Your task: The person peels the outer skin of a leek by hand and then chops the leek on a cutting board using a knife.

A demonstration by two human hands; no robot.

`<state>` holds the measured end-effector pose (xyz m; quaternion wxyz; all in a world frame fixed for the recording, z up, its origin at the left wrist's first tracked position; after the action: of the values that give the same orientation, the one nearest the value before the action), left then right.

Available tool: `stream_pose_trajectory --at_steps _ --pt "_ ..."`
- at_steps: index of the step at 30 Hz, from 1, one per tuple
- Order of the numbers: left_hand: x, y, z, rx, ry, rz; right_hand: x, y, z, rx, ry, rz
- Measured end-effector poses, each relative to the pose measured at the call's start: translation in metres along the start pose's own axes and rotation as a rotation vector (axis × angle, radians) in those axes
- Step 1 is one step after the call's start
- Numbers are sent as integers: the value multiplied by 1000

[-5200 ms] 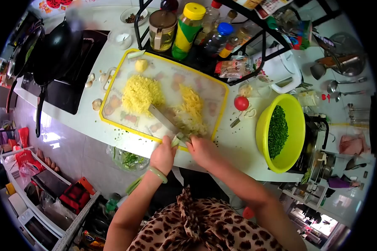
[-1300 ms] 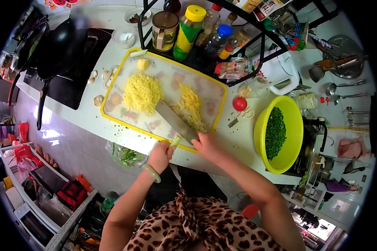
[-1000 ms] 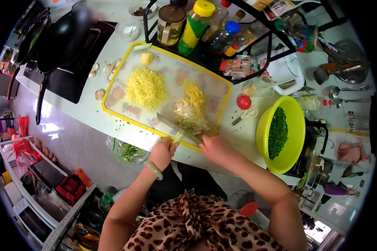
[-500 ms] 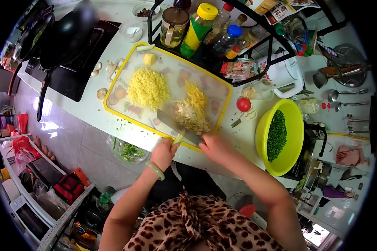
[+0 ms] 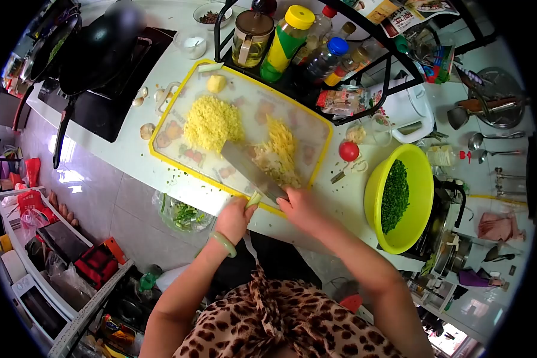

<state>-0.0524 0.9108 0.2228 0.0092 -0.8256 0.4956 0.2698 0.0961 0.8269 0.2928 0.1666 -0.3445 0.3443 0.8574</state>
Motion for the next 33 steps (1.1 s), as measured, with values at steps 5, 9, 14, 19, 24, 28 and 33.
stream_pose_trajectory --at_steps 5,9,14,19,24,28,33 --pt "2 -2 2 -42 -7 -2 2 9 -1 -35 290 156" --pt "0 -3 -2 -12 -67 9 30 -1 7 -42 195 73" --pt "0 -3 -3 -6 -49 1 25 -10 -13 40 -42 -18" --pt "2 -5 -2 -15 -26 -6 -3 10 2 -46 199 70" --pt "5 -3 4 -49 -30 -17 17 7 7 -82 277 120" --pt "3 -4 1 -55 -80 -5 29 3 10 -75 218 38" --pt "-3 3 -7 166 -120 -113 27 -4 -2 -43 31 -75"
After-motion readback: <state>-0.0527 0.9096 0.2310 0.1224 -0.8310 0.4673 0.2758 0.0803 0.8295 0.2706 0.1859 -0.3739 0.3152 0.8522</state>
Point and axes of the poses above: each hand's wrist, its own y-axis away from the middle knuckle, its own x-axis out of the palm, z = x × y, the point moved 5 cm from there along -y, towards the middle knuckle, and after that the axes turned 11 degrees about x, right-handed, at the moved point
